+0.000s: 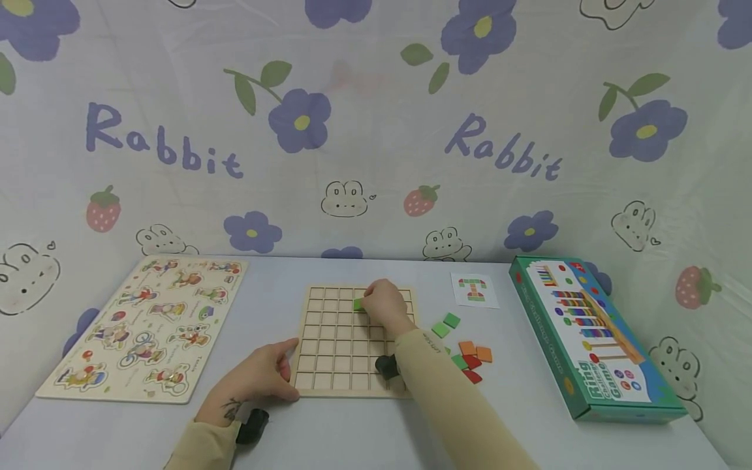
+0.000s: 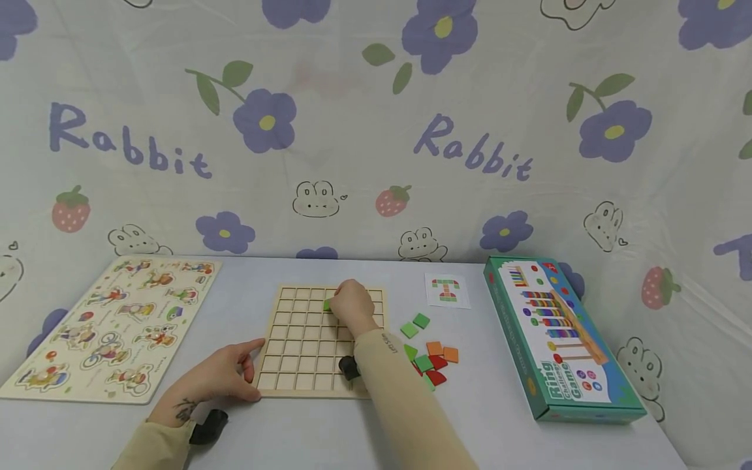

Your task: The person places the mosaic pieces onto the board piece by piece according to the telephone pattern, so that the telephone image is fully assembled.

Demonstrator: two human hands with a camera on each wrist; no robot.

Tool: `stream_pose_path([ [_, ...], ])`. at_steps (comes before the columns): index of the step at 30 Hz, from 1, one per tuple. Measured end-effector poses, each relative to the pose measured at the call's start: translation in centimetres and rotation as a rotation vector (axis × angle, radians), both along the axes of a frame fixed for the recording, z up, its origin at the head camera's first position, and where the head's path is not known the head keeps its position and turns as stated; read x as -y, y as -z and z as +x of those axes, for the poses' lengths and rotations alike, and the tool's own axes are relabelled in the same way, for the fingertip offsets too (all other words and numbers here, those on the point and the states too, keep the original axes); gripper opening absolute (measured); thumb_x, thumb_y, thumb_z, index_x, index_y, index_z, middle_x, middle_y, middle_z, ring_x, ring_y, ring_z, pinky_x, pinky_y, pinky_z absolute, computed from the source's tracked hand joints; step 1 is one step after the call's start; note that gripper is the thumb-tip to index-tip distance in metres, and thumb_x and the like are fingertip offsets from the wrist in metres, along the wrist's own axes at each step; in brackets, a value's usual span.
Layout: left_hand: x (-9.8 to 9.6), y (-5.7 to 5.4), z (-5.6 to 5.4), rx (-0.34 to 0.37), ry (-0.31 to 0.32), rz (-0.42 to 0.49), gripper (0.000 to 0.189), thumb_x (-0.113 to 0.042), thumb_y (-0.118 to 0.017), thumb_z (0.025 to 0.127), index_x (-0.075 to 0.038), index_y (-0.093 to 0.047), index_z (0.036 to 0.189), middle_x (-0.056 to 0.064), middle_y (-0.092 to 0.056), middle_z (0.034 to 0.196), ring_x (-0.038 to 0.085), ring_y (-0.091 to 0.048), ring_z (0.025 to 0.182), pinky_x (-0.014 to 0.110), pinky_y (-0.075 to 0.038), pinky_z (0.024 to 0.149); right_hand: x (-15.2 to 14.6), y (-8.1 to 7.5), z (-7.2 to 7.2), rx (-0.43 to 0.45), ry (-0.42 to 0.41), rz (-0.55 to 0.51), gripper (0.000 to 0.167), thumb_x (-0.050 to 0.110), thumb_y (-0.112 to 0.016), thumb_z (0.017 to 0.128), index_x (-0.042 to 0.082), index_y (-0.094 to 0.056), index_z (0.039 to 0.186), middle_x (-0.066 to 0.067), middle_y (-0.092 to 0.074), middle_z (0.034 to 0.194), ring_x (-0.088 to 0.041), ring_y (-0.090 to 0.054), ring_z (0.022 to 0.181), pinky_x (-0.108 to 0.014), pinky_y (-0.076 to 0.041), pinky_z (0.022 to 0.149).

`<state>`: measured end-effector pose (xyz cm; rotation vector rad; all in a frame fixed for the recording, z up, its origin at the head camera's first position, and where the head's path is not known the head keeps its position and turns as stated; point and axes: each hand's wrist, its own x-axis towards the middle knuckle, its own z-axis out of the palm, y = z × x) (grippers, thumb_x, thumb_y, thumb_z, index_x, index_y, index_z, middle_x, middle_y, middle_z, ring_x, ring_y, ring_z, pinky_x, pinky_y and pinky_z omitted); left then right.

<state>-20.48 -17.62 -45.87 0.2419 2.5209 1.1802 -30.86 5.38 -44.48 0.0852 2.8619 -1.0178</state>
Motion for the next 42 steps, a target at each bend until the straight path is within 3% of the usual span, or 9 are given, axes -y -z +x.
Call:
stream_pose_path([
  [5, -0.2, 0.0, -0.1, 0.004, 0.000, -0.007, 0.096, -0.002, -0.083, 0.054, 0.000, -0.038, 0.139, 0.005, -0.051, 0.071, 0.014, -0.046, 0.058, 0.026, -0.036, 0.050, -0.3, -0.1, 0.1, 0.004, 0.003, 0.010, 0.024, 0.019, -0.062, 0.084, 0.008, -0.067, 0.104, -0.007, -0.065, 0.107, -0.020, -0.059, 0.083, -0.035, -0.046, 0.067],
  [7, -0.2, -0.1, -0.1, 0.004, 0.001, -0.011, 0.096, -0.003, -0.083, 0.054, 0.000, -0.038, 0.139, 0.005, -0.051, 0.071, 0.014, -0.046, 0.058, 0.026, -0.036, 0.050, -0.6, -0.2, 0.2, -0.002, 0.000, -0.041, 0.026, 0.018, -0.061, 0.084, 0.007, -0.065, 0.107, -0.008, -0.064, 0.108, -0.020, -0.058, 0.080, -0.034, -0.045, 0.066],
  [13, -0.2, -0.3, 0.2, 0.008, -0.016, -0.025, 0.096, -0.003, -0.083, 0.054, 0.001, -0.038, 0.139, 0.006, -0.051, 0.071, 0.015, -0.046, 0.059, 0.027, -0.037, 0.051, -2.7, -1.0, 0.9, -0.064, -0.086, -0.411, 0.033, 0.011, -0.062, 0.083, 0.004, -0.061, 0.115, -0.012, -0.061, 0.097, -0.031, -0.057, 0.075, -0.032, -0.046, 0.061],
  [18, -0.3, -0.3, 0.2, 0.006, -0.030, -0.021, 0.096, -0.001, -0.083, 0.053, 0.001, -0.039, 0.138, 0.006, -0.051, 0.071, 0.015, -0.046, 0.058, 0.027, -0.036, 0.051, -5.7, -1.9, 1.8, -0.087, -0.125, -0.587, 0.037, 0.007, -0.064, 0.083, 0.008, -0.059, 0.120, -0.009, -0.061, 0.094, -0.022, -0.054, 0.073, -0.030, -0.045, 0.059],
  [20, -0.4, -0.3, 0.2, 0.008, -0.030, -0.019, 0.096, -0.001, -0.082, 0.054, 0.001, -0.038, 0.138, 0.006, -0.051, 0.070, 0.015, -0.046, 0.058, 0.027, -0.036, 0.051, -7.3, -1.7, 1.9, -0.096, -0.110, -0.593, 0.039, 0.008, -0.065, 0.082, 0.010, -0.059, 0.120, -0.008, -0.061, 0.094, -0.014, -0.052, 0.072, -0.028, -0.043, 0.057],
  [24, -0.5, -0.2, 0.2, 0.009, -0.028, -0.020, 0.096, -0.001, -0.082, 0.054, 0.001, -0.038, 0.139, 0.005, -0.051, 0.070, 0.015, -0.046, 0.058, 0.027, -0.037, 0.051, -10.5, -1.9, 2.6, -0.085, -0.052, -0.535, 0.041, 0.009, -0.067, 0.081, 0.012, -0.058, 0.121, -0.007, -0.061, 0.096, -0.015, -0.052, 0.074, -0.027, -0.042, 0.056],
  [31, -0.4, -0.1, 0.2, 0.008, -0.029, -0.027, 0.096, -0.002, -0.083, 0.054, -0.001, -0.038, 0.139, 0.005, -0.051, 0.070, 0.015, -0.046, 0.058, 0.027, -0.037, 0.051, -15.4, -0.9, 2.9, -0.086, 0.002, -0.364, 0.044, 0.010, -0.067, 0.080, 0.007, -0.057, 0.123, -0.010, -0.062, 0.096, -0.020, -0.053, 0.079, -0.028, -0.044, 0.066],
  [36, -0.4, -0.2, 0.2, 0.017, -0.036, -0.023, 0.097, -0.001, -0.083, 0.054, 0.000, -0.038, 0.139, 0.005, -0.051, 0.071, 0.015, -0.046, 0.059, 0.027, -0.037, 0.051, -17.2, -0.1, 2.7, -0.043, 0.011, -0.278, 0.045, 0.010, -0.067, 0.080, 0.002, -0.056, 0.123, -0.011, -0.061, 0.093, -0.021, -0.052, 0.083, -0.025, -0.043, 0.067],
  [42, -0.5, -0.2, 0.2, 0.013, -0.035, -0.012, 0.096, 0.000, -0.082, 0.053, 0.000, -0.038, 0.139, 0.005, -0.050, 0.070, 0.015, -0.046, 0.059, 0.027, -0.036, 0.051, -17.9, 0.3, 2.7, 0.075, 0.054, -0.187, 0.045, 0.012, -0.069, 0.079, 0.005, -0.056, 0.121, -0.011, -0.057, 0.095, -0.022, -0.049, 0.085, -0.027, -0.042, 0.070],
])
